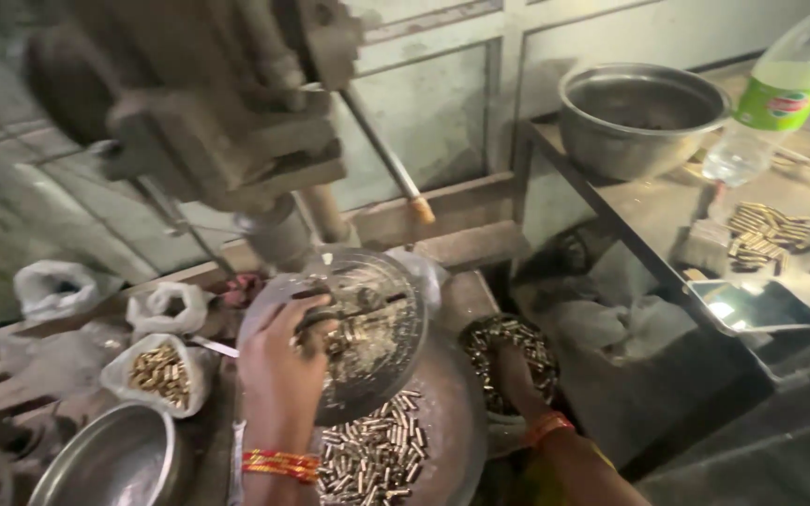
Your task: Feeding small brass metal casings into a fixture on an industrial press for processing.
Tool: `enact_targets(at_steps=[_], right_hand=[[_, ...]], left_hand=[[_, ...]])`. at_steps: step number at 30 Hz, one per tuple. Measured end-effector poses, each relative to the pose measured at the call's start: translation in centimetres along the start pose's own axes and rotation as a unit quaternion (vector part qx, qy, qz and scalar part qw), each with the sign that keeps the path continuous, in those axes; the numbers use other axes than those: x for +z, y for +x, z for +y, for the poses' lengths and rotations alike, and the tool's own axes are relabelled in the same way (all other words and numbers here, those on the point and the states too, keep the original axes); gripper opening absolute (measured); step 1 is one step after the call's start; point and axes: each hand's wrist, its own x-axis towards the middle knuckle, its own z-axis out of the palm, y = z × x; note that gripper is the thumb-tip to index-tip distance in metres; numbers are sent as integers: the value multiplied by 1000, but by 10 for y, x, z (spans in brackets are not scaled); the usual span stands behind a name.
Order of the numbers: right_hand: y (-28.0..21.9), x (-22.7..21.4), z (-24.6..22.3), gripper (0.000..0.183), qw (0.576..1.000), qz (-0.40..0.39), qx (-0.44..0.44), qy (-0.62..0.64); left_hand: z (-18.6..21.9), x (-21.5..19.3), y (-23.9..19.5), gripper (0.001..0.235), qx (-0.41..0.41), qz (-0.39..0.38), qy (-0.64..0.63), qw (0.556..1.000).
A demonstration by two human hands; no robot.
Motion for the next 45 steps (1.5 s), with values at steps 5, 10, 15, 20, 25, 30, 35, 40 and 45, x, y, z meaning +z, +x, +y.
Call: enact_targets(at_steps=[5, 10, 15, 20, 25, 30, 35, 40, 45], right_hand=[[-11, -47, -150, 14, 999, 9, -13, 29], [-35, -119, -321, 21, 980, 52, -182, 58], [-82, -120, -425, 23, 965, -50, -141, 215], [-90, -72, -434, 22, 929, -152, -159, 298], [-114, -81, -459, 40, 899, -160, -222, 343], [-129, -97, -492, 40, 938, -116, -215, 246], [-133, -109, -498, 37, 944, -104, -229, 215], [-129, -115, -484, 36, 942, -57, -288, 160], [-96, -137, -497, 35, 982, -14, -181, 55]], left_hand=[[-1, -14, -9, 29, -145, -100, -84, 981], [-53, -3, -33, 35, -241, -132, -184, 944], [-52, -2, -45, 34, -271, -124, -357, 885], [-51, 21, -64, 34, -291, -143, -663, 675], [-66, 38, -73, 33, -341, -134, -711, 601], [-56, 32, -58, 31, -345, -109, -703, 613], [-38, 18, -19, 33, -210, 22, -291, 933], [-15, 11, -13, 39, -76, 32, -95, 992], [-19, 12, -7, 35, -56, 21, -40, 997]])
